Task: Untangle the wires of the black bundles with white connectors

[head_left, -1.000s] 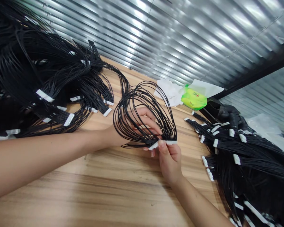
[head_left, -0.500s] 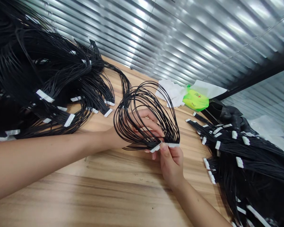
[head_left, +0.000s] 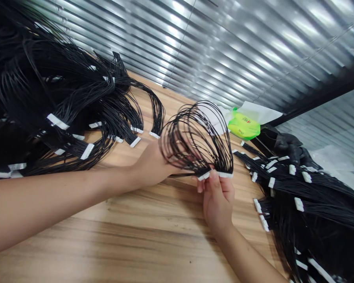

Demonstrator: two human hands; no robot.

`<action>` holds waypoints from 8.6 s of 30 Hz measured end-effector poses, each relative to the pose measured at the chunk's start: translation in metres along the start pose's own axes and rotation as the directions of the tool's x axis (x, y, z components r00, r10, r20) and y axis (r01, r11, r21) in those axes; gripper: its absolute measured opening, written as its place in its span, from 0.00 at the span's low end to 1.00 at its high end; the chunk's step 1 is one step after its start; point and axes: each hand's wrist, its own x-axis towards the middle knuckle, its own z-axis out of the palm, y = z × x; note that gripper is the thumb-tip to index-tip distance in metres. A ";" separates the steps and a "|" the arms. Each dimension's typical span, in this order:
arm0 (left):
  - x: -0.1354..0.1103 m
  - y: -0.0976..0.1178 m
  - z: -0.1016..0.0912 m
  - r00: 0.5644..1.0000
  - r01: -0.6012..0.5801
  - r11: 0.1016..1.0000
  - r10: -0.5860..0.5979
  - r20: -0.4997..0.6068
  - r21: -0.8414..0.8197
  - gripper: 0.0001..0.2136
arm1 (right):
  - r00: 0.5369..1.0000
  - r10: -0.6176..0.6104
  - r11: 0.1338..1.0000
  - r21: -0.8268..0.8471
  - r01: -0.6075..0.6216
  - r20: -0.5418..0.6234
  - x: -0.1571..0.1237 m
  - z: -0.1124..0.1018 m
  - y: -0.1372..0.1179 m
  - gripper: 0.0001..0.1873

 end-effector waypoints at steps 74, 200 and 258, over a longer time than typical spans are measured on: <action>0.001 0.012 0.000 0.934 -0.348 0.691 0.199 0.296 0.633 0.05 | 0.992 0.097 0.988 -0.116 -0.105 -0.079 0.007 -0.001 0.004 0.15; -0.007 0.021 0.000 0.972 0.058 0.949 -0.125 0.199 0.310 0.10 | 0.998 0.026 0.970 -0.241 -0.011 0.058 -0.001 -0.002 0.005 0.15; -0.001 0.010 -0.007 0.856 -0.516 0.536 0.343 0.386 0.669 0.14 | 0.987 0.105 0.992 -0.054 -0.112 -0.121 0.010 -0.004 0.002 0.17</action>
